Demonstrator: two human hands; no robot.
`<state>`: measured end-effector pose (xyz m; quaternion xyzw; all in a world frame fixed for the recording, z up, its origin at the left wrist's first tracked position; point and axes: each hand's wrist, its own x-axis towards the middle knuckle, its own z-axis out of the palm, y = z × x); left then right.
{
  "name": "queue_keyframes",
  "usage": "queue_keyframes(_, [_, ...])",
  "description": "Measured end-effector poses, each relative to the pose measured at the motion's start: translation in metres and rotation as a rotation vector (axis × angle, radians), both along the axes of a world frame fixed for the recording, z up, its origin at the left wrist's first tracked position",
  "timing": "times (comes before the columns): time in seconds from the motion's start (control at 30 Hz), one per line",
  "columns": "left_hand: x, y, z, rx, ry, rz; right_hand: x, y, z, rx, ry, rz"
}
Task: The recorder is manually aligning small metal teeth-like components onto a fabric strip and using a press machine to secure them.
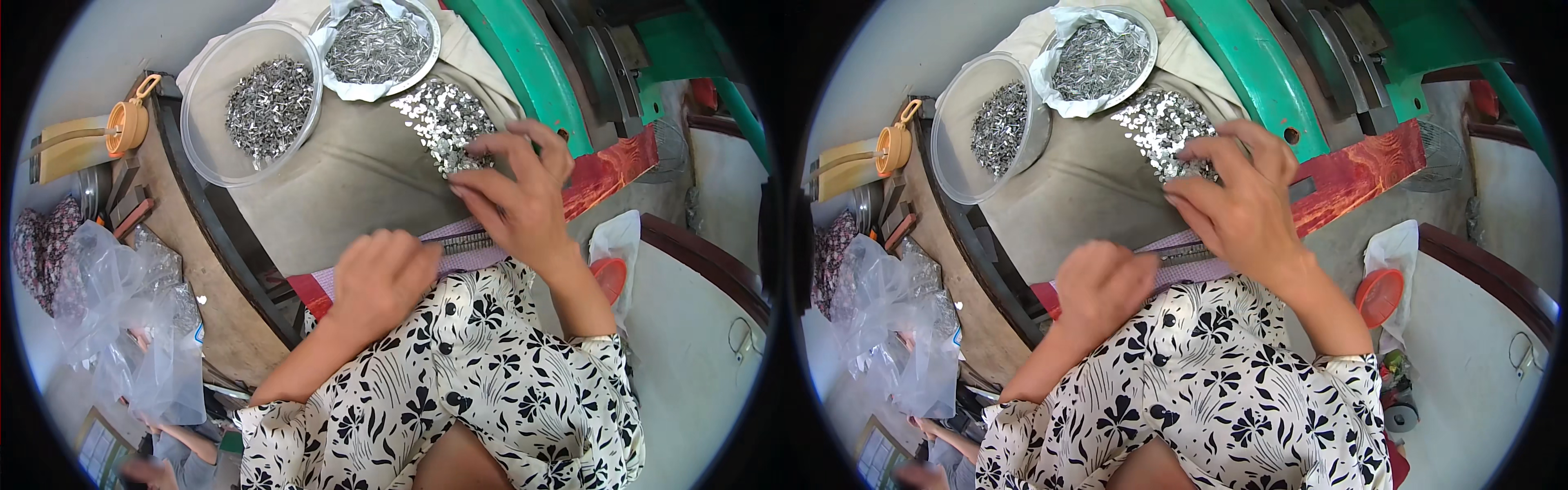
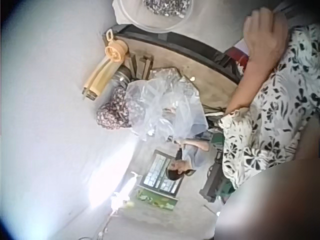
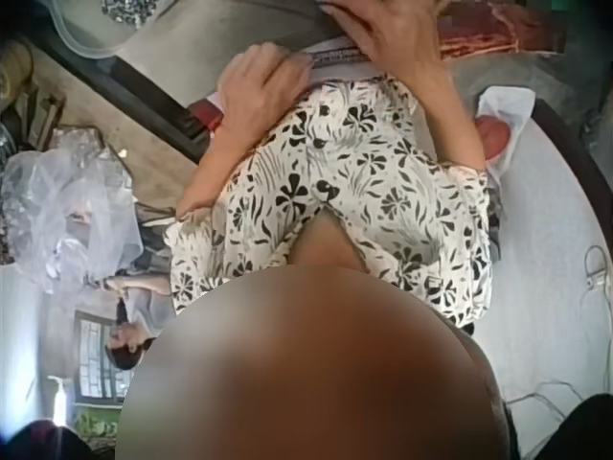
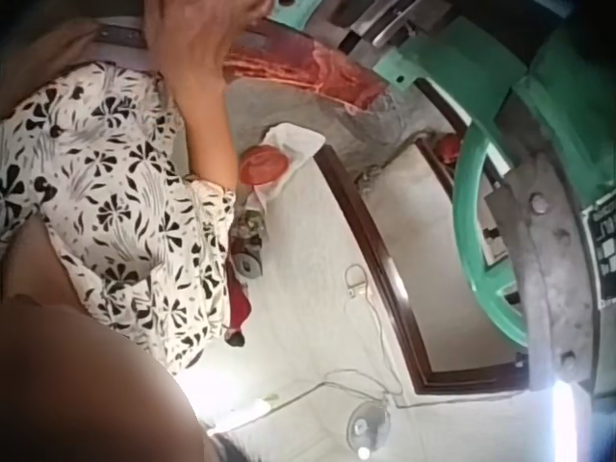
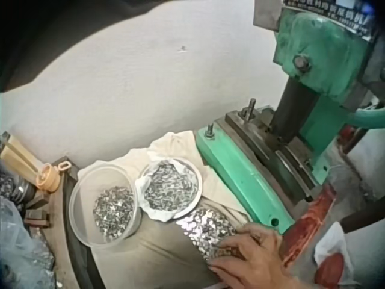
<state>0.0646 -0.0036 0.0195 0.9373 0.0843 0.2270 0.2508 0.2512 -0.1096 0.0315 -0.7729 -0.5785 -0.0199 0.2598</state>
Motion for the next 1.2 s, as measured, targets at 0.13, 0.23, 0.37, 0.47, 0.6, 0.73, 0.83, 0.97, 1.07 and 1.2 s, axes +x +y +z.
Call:
queue_keyframes(0.13, [0.013,0.03,0.005,-0.066,0.136,0.157,0.003,0.024,0.002,-0.058,-0.022,0.049])
queue_keyframes(0.23, [0.013,0.041,-0.001,-0.219,0.218,0.224,0.002,0.034,0.005,-0.087,-0.026,0.072])
queue_keyframes(0.37, [0.007,0.043,0.001,-0.365,0.214,0.283,0.004,0.035,0.007,-0.122,0.006,0.068])
queue_keyframes(0.47, [0.002,0.044,0.005,-0.472,0.212,0.322,0.002,0.033,0.006,-0.119,0.016,0.05])
queue_keyframes(0.6, [0.001,0.045,0.006,-0.497,0.204,0.306,0.0,0.037,0.001,-0.062,0.059,0.072])
queue_keyframes(0.73, [0.01,0.043,0.006,-0.369,0.196,0.231,-0.01,0.034,-0.01,-0.012,0.059,0.113])
queue_keyframes(0.83, [0.016,0.046,0.003,-0.269,0.191,0.173,-0.002,0.028,-0.003,0.005,0.06,0.075])
queue_keyframes(0.97, [0.013,0.048,0.0,-0.192,0.217,0.147,0.007,0.015,0.005,0.017,0.026,-0.001])
queue_keyframes(1.07, [0.012,0.049,0.001,-0.167,0.2,0.153,0.008,0.016,0.004,-0.002,0.019,-0.011])
queue_keyframes(1.2, [0.014,0.047,0.001,-0.167,0.19,0.154,0.005,0.028,0.002,-0.023,0.03,0.022])
